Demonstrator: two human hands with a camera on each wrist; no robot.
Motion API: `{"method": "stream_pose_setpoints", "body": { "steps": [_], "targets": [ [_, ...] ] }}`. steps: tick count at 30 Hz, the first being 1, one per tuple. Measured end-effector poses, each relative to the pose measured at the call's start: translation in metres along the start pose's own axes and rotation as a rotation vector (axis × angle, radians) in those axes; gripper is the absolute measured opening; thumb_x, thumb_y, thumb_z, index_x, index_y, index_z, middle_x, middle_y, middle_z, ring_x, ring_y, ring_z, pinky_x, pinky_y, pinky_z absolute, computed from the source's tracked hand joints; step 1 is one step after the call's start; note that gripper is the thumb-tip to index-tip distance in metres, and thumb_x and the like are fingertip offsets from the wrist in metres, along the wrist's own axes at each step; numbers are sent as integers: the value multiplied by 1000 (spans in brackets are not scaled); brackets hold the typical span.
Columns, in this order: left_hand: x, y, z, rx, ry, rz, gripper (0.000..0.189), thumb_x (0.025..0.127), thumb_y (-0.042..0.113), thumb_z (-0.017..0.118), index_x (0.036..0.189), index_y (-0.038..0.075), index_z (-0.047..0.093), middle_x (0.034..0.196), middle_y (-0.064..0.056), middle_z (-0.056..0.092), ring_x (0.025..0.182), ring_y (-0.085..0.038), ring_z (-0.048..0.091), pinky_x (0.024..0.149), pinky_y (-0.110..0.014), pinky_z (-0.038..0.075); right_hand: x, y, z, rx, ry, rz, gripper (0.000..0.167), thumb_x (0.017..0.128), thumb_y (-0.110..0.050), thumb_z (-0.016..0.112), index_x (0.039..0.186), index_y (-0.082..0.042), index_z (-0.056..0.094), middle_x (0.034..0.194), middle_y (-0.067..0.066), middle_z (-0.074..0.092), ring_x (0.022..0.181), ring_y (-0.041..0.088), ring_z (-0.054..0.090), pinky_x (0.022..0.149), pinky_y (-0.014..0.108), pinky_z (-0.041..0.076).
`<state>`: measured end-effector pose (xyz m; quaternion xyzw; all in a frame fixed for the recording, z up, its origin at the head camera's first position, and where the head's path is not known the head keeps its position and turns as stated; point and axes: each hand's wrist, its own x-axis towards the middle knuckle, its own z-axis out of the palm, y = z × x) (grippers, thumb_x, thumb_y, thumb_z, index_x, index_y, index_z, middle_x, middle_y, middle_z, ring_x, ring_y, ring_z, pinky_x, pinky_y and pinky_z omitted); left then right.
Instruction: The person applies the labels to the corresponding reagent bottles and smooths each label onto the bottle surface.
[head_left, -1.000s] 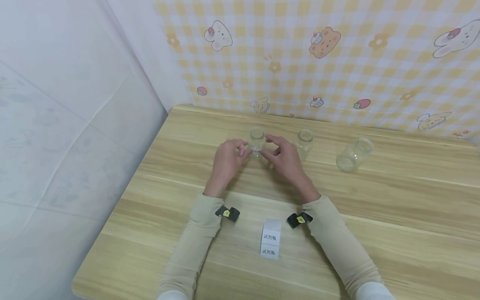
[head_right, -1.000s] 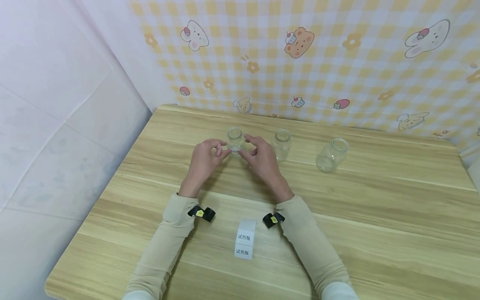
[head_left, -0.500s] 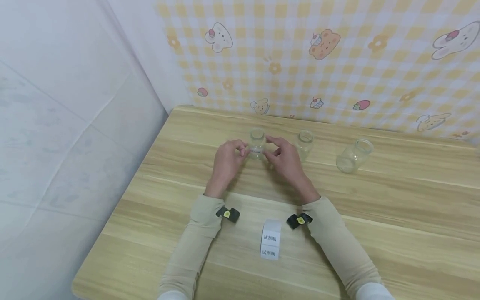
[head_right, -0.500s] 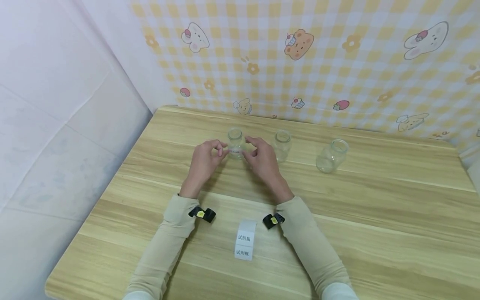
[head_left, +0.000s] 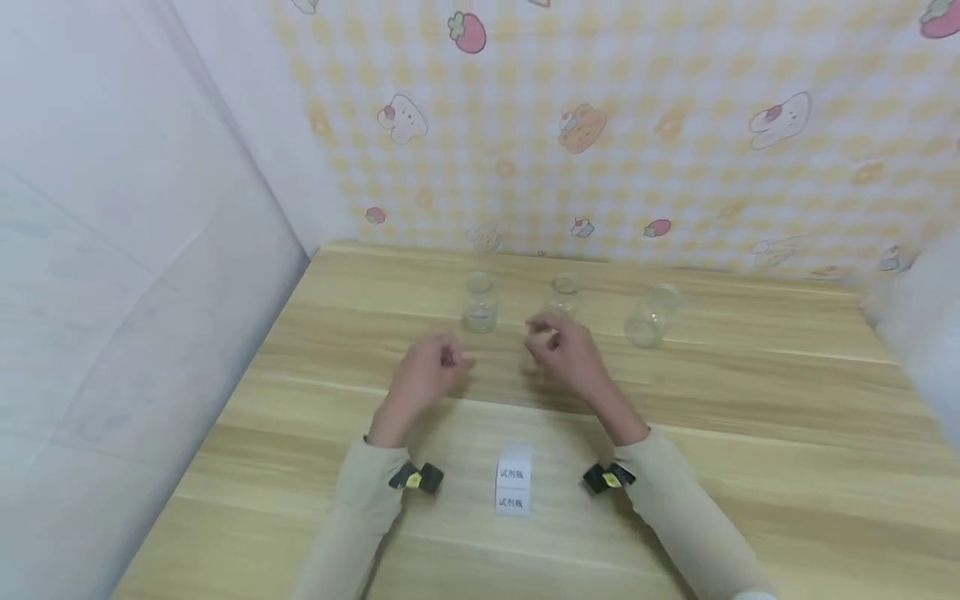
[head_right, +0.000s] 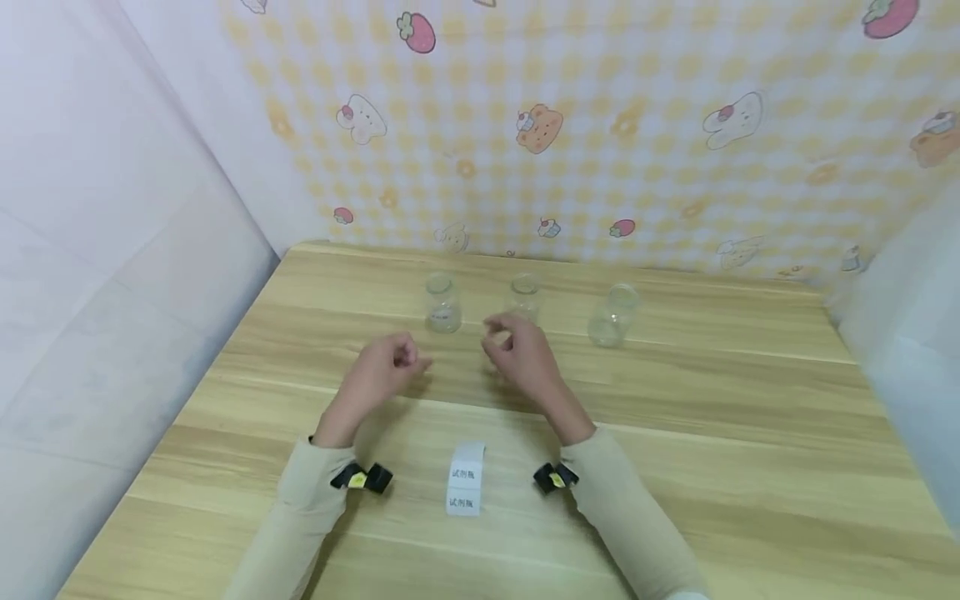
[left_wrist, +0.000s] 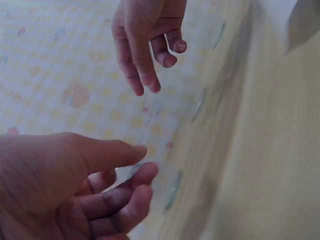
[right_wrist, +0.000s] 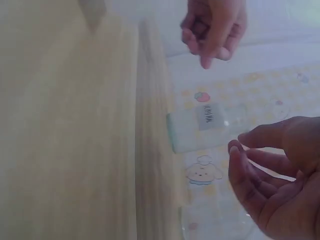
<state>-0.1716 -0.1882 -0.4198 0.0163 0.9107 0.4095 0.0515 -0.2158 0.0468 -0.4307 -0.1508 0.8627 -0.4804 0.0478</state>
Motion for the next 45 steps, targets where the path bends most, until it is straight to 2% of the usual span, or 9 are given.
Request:
{"method": "stream_pose_setpoints", "body": {
  "steps": [6,8,11,15,20,26,31,38,45],
  "targets": [
    [-39,0,35,-56,-400,-61,28,102,36,65,94,10,65,77,-1,68,68,-18,61,62,-33,48,-54,11,-8,54,-327,207,16,103,-20,65,103,-4,65,76,8,73,57,23,67,53,36,56],
    [-44,3,46,-111,-472,-61,27,101,33,68,102,6,65,76,-1,69,67,-18,62,61,-31,47,-65,13,-7,102,-434,256,17,103,-21,64,103,-4,62,76,9,74,54,24,67,49,34,55],
    [-43,8,59,-204,-494,-46,26,97,21,74,112,4,62,78,-2,71,65,-17,63,59,-29,45,-71,13,-8,172,-515,247,18,101,-17,66,107,-2,59,79,12,74,54,23,67,48,32,53],
    [-36,32,52,-274,-423,14,29,97,18,73,122,7,64,89,-2,74,73,-20,68,63,-34,55,-68,0,-25,242,-461,158,29,96,-10,71,119,2,56,86,13,74,60,25,67,49,31,53],
    [-32,87,17,-401,-176,238,33,98,12,73,128,7,60,87,-6,77,74,-28,69,68,-39,59,-72,-39,-68,347,-275,28,47,95,-3,72,136,1,51,93,13,76,62,27,67,49,29,51],
    [-53,128,8,-597,95,491,23,95,6,74,118,9,68,73,-2,71,62,-21,60,59,-26,51,-101,-70,-98,362,-210,-161,12,93,2,72,105,3,72,77,5,72,53,19,62,45,28,48],
    [-61,138,8,-472,149,558,9,99,13,72,106,12,76,78,3,69,70,-16,61,60,-28,43,-111,-77,-105,360,-197,-233,7,95,3,70,99,0,75,72,4,69,55,19,61,49,28,50],
    [-75,142,-1,-189,211,714,25,89,12,82,113,11,75,101,5,75,85,-7,64,67,-29,44,-120,-79,-113,387,-162,-308,10,97,6,66,103,3,74,74,11,69,59,19,63,56,30,56],
    [-76,148,3,-158,195,804,40,84,7,86,121,5,72,103,-2,75,88,-11,64,71,-28,45,-129,-81,-120,354,-128,-339,13,97,8,65,103,1,74,73,8,69,58,18,62,53,28,52]
  ]
}}
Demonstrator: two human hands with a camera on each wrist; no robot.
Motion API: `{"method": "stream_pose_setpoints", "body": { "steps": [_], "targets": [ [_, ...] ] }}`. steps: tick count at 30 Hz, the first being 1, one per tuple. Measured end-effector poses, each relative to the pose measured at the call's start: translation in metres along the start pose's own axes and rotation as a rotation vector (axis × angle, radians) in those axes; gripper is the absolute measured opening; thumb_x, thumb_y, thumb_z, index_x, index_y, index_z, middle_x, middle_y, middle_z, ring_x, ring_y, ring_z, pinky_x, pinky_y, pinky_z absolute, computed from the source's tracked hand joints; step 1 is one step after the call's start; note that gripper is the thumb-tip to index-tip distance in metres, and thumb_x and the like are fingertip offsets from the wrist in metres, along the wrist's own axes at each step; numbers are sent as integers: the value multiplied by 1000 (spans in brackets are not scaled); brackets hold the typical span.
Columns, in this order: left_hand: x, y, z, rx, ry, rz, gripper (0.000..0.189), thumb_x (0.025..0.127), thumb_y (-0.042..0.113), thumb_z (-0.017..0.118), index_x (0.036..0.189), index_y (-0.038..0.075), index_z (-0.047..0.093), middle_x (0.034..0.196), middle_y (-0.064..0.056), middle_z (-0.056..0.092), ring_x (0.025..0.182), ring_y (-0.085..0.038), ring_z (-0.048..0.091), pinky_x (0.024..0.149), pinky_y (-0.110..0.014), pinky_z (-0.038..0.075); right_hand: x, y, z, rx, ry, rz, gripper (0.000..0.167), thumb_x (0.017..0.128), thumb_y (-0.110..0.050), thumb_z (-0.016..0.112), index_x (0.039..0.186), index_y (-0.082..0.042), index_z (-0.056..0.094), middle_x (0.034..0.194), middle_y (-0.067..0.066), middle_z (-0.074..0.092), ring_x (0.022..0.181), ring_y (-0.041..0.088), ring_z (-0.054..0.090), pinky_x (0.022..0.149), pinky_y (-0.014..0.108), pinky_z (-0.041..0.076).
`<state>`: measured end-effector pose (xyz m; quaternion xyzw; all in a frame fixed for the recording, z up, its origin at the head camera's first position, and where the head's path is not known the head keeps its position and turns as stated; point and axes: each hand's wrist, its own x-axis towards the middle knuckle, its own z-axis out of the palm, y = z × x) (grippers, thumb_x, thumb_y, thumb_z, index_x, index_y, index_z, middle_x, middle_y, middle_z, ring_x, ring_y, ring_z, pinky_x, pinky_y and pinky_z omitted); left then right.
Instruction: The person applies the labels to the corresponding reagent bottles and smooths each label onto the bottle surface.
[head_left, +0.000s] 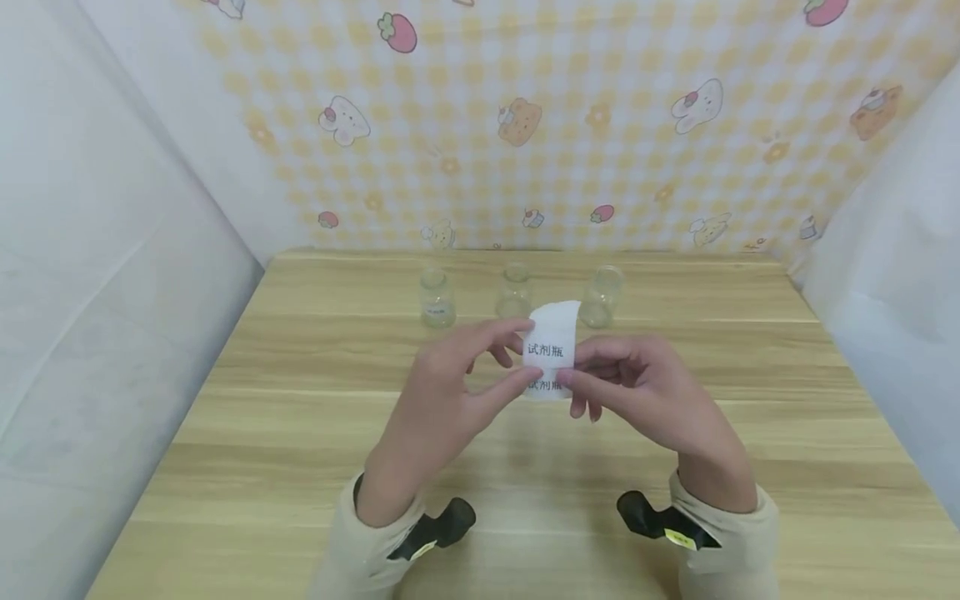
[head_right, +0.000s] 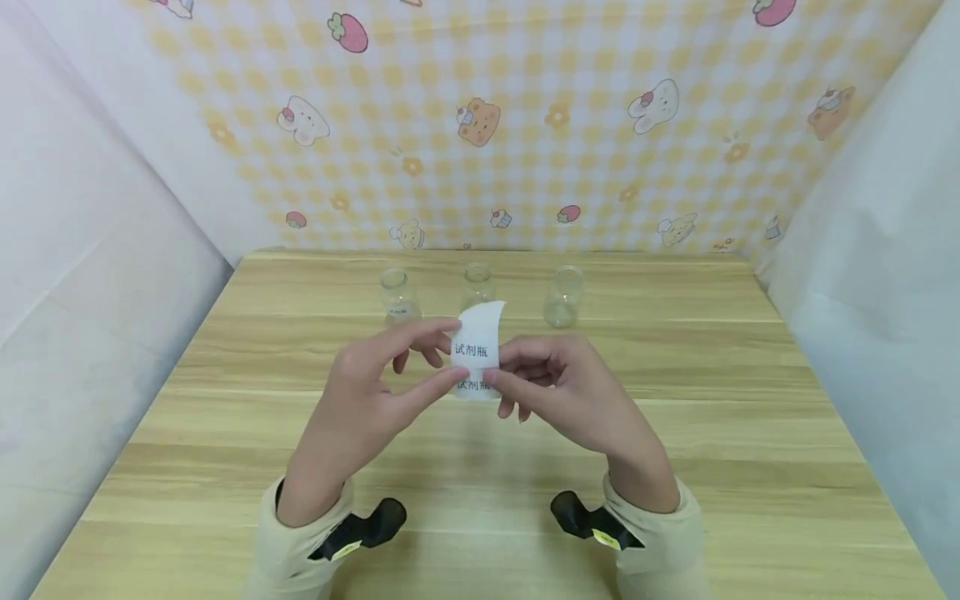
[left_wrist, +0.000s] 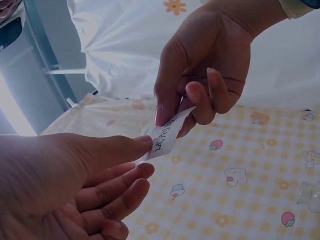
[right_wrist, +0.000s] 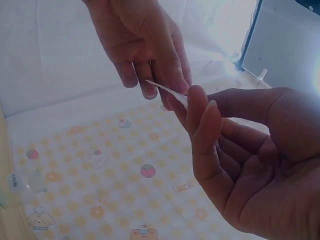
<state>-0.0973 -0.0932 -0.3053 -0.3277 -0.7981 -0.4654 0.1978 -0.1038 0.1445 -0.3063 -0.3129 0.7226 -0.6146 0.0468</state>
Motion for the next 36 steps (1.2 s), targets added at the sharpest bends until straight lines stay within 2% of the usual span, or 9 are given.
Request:
{"method": "stream_pose_setpoints", "body": {
  "steps": [5,13,20,24,29,36],
  "targets": [
    [1,0,0,0,-16,-22,41,84,9,87,122,6,73,102,-1,75,88,-10,64,70,-29,46,-1,0,0,-39,-1,-24,16,96,9,65,98,-3,75,69,4,65,56,15,59,48,27,46],
    [4,-2,0,-66,-42,-78,41,85,10,86,124,7,73,92,3,73,86,-7,63,67,-28,43,-1,1,-3,-64,-26,-22,23,96,11,64,104,-6,77,70,0,66,60,16,59,51,29,46],
    [4,-2,-1,-76,-52,-95,38,87,12,85,123,9,74,92,5,73,85,-8,64,67,-29,43,0,3,-3,-23,-40,-107,22,97,14,60,107,2,75,70,4,66,60,16,58,53,28,49],
    [4,-2,-1,-48,-30,-89,37,86,14,86,121,10,75,97,5,75,87,-6,63,67,-32,43,0,3,-2,-12,-35,-88,22,97,14,59,108,3,74,71,4,67,59,16,58,53,27,49],
    [4,-4,2,9,5,-50,36,85,14,87,118,8,76,100,2,76,87,-7,64,68,-28,44,1,4,-1,32,-24,-45,19,98,12,59,109,6,74,73,7,71,60,17,62,54,28,52],
    [4,-5,4,38,49,-13,30,84,9,86,112,4,76,99,-3,77,84,-12,66,74,-25,52,2,2,0,67,-10,24,16,99,9,60,110,11,72,77,10,74,64,17,69,58,29,57]
  ]
}}
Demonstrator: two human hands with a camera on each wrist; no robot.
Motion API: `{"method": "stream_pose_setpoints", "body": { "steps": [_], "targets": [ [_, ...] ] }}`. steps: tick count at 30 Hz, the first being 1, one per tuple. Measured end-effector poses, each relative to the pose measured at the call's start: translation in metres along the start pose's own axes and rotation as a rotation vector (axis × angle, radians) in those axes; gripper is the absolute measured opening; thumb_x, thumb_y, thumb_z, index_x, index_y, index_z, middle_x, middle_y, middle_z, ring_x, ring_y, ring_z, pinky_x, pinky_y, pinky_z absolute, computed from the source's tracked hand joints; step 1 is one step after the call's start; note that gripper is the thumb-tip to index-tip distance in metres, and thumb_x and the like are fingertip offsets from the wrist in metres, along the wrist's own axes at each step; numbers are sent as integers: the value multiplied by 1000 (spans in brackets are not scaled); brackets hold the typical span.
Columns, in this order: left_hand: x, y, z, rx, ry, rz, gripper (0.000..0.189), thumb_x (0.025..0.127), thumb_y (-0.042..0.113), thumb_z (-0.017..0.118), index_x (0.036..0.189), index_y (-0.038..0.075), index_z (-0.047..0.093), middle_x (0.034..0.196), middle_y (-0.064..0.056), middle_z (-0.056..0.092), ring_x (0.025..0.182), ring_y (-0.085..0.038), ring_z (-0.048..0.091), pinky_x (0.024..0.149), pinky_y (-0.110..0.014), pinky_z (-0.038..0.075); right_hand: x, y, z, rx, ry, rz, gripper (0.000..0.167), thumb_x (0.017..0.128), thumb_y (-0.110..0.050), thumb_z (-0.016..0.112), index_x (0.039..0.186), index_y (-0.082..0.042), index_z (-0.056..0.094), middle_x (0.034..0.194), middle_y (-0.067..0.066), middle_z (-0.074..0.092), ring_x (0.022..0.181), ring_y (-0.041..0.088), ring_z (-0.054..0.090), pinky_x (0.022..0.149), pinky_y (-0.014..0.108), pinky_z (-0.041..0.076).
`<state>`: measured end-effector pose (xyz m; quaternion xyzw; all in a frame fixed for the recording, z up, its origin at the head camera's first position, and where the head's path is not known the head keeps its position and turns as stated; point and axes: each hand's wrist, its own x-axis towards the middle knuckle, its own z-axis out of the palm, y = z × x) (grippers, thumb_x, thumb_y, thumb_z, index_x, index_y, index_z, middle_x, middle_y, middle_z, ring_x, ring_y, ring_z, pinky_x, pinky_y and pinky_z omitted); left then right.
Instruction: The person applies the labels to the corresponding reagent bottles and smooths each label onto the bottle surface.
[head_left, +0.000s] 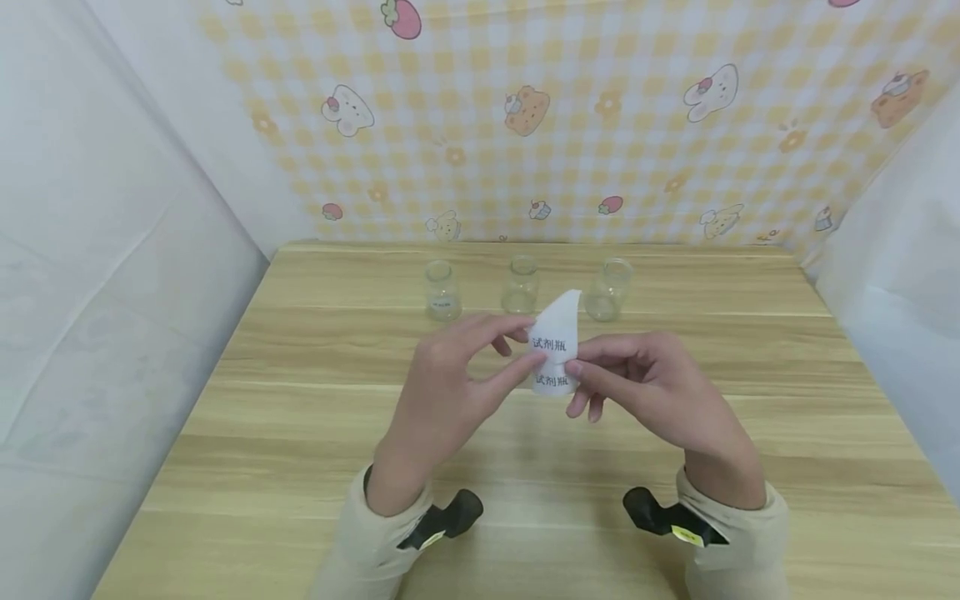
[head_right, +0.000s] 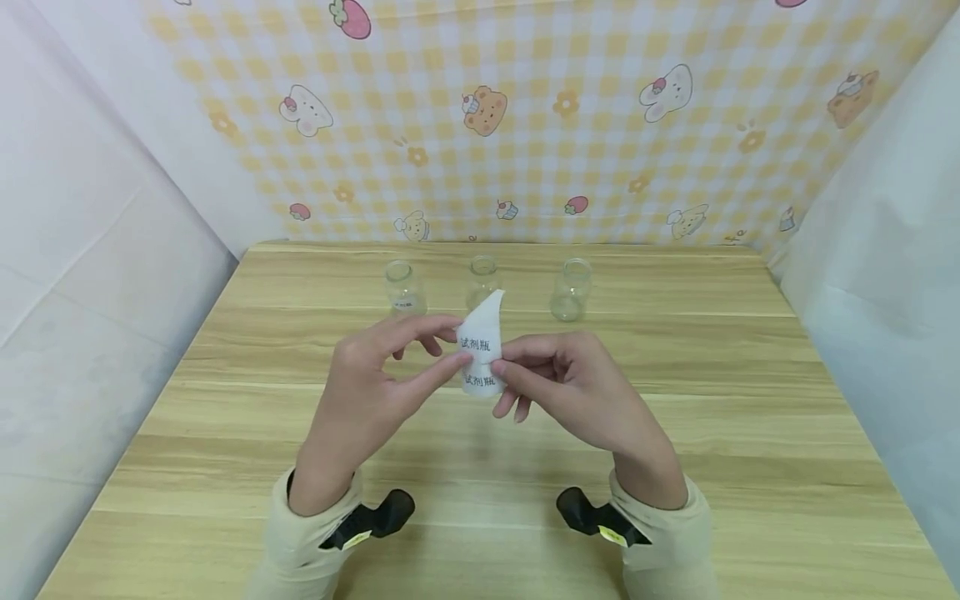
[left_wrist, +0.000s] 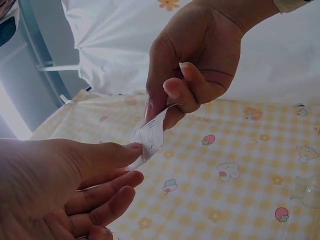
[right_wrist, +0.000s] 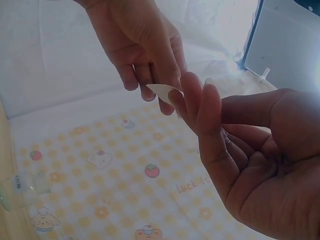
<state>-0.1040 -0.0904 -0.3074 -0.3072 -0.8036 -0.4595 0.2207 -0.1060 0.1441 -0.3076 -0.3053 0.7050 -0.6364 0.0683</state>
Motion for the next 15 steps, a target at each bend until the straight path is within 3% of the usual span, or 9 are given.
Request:
{"method": "stream_pose_setpoints", "body": {
  "steps": [8,15],
  "targets": [
    [1,-2,0,-21,21,7,15,89,3,81,103,4,76,96,-3,76,83,-13,67,77,-24,54,1,0,0,8,-5,9,15,99,10,60,108,12,72,78,13,74,65,19,71,59,30,59],
    [2,-2,0,-20,63,35,12,85,-1,83,96,4,79,91,-3,77,83,-12,67,78,-24,54,2,-1,0,9,-5,67,15,99,8,61,108,14,71,80,12,75,66,20,73,62,32,60]
  ]
}}
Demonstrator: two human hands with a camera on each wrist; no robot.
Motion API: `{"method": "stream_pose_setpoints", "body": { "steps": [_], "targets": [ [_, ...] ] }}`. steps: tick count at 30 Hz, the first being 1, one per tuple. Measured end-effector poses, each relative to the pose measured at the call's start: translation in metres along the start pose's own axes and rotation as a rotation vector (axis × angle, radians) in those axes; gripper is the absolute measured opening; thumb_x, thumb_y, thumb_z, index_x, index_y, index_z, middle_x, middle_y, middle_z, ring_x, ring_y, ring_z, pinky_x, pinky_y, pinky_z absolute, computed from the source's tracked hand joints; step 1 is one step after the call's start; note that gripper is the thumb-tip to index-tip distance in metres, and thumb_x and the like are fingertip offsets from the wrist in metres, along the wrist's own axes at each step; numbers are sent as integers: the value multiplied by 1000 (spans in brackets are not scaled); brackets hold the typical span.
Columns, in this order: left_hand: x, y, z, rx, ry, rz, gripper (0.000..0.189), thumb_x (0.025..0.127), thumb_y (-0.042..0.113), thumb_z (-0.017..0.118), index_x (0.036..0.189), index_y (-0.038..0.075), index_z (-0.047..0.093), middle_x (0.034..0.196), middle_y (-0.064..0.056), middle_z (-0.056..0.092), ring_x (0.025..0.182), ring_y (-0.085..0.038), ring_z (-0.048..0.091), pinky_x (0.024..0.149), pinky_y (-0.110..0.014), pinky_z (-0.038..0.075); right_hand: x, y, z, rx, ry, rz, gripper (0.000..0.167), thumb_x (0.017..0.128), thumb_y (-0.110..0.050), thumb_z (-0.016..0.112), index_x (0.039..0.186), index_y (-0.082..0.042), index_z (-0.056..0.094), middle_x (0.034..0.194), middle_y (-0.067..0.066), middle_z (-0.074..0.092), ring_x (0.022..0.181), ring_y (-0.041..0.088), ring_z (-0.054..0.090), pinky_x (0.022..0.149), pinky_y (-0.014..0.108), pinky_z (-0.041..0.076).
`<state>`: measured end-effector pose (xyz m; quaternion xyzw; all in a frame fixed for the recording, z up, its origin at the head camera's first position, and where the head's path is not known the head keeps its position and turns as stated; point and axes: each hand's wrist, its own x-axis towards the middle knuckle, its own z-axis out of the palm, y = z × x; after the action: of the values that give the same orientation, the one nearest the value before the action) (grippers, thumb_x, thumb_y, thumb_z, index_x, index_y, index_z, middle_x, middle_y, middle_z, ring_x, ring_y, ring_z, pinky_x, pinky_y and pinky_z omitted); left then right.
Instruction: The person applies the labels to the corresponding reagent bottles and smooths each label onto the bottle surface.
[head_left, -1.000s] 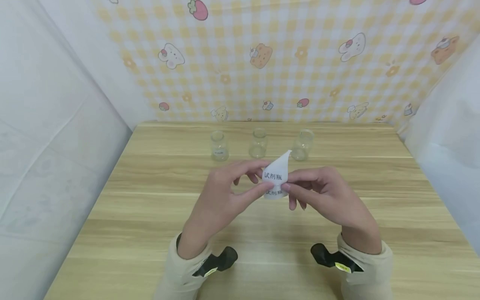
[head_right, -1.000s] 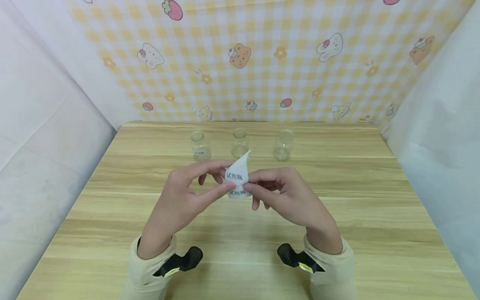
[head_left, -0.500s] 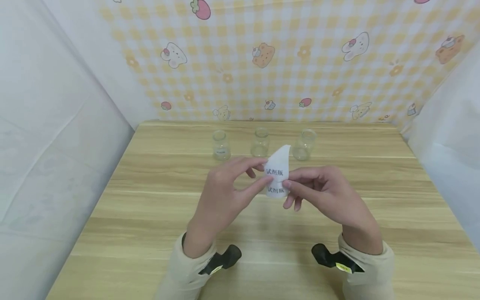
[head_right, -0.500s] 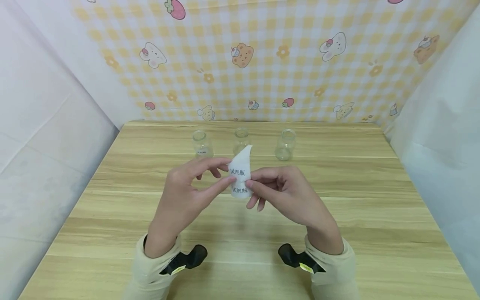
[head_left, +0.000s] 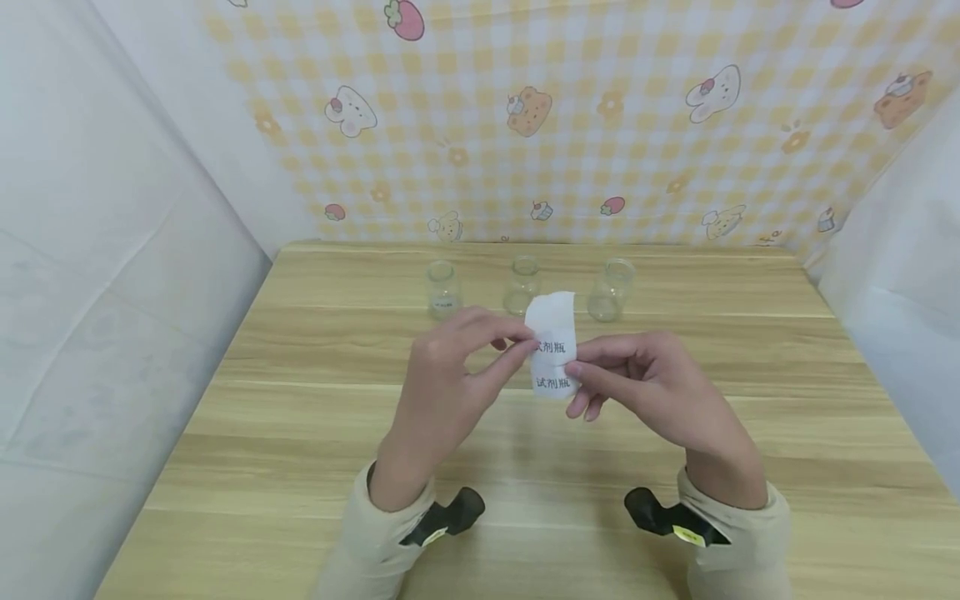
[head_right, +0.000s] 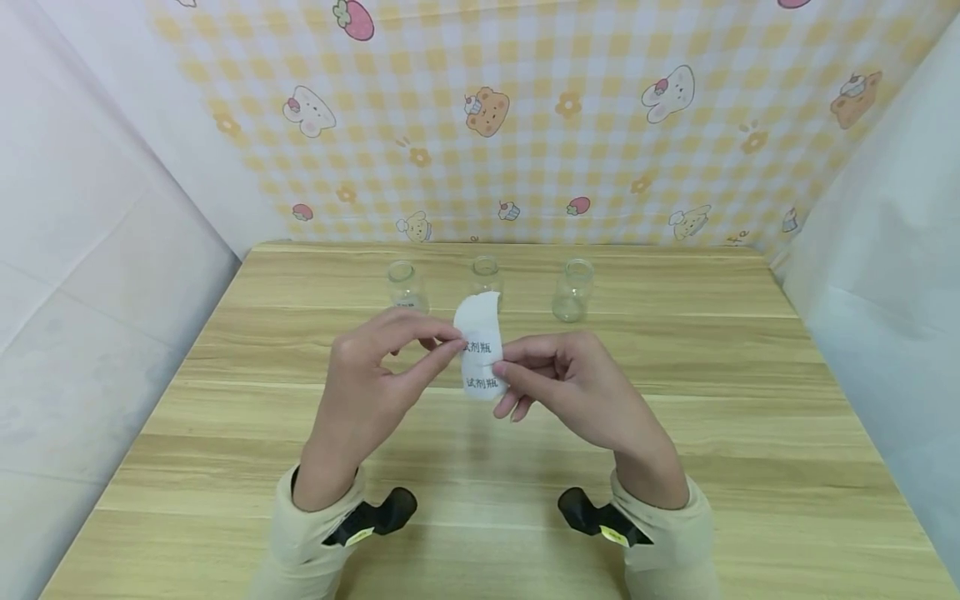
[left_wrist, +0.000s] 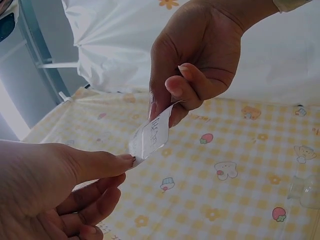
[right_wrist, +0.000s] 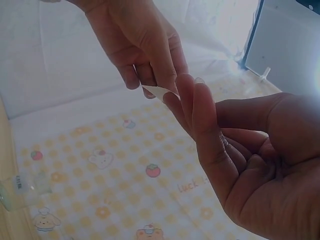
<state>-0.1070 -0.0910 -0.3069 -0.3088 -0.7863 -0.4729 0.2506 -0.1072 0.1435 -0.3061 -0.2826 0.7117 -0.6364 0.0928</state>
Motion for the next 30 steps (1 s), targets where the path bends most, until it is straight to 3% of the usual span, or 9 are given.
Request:
{"method": "stream_pose_setpoints", "body": {
  "steps": [9,19,23,27,30],
  "targets": [
    [0,-1,-3,1,12,25,15,82,0,86,96,4,81,93,-4,78,88,-16,71,81,-25,56,1,0,0,-9,13,37,17,100,7,62,111,15,70,87,16,76,67,20,74,62,33,61],
    [-1,-5,-2,-3,-1,22,14,82,1,86,96,3,82,93,-4,79,86,-16,69,79,-28,53,0,-1,-1,-60,31,75,17,100,6,62,112,14,71,83,12,76,64,20,72,57,31,59],
    [-1,-6,-2,-8,-32,13,9,85,2,84,94,4,80,90,-2,78,83,-13,67,75,-26,53,-1,-1,-1,-113,37,83,17,100,2,64,114,8,72,84,9,76,58,18,68,45,26,47],
    [-1,-6,-2,-33,-85,0,8,86,2,83,92,4,79,86,-1,76,79,-10,65,72,-25,53,0,0,-1,-164,96,43,15,101,0,63,111,1,75,65,2,63,47,18,54,38,28,31],
    [0,-6,-1,-36,-117,7,7,85,3,84,92,4,80,85,0,76,78,-11,65,73,-24,54,2,2,1,-182,160,23,15,102,-3,62,106,-2,76,54,3,48,43,18,47,37,30,29]
  ]
}}
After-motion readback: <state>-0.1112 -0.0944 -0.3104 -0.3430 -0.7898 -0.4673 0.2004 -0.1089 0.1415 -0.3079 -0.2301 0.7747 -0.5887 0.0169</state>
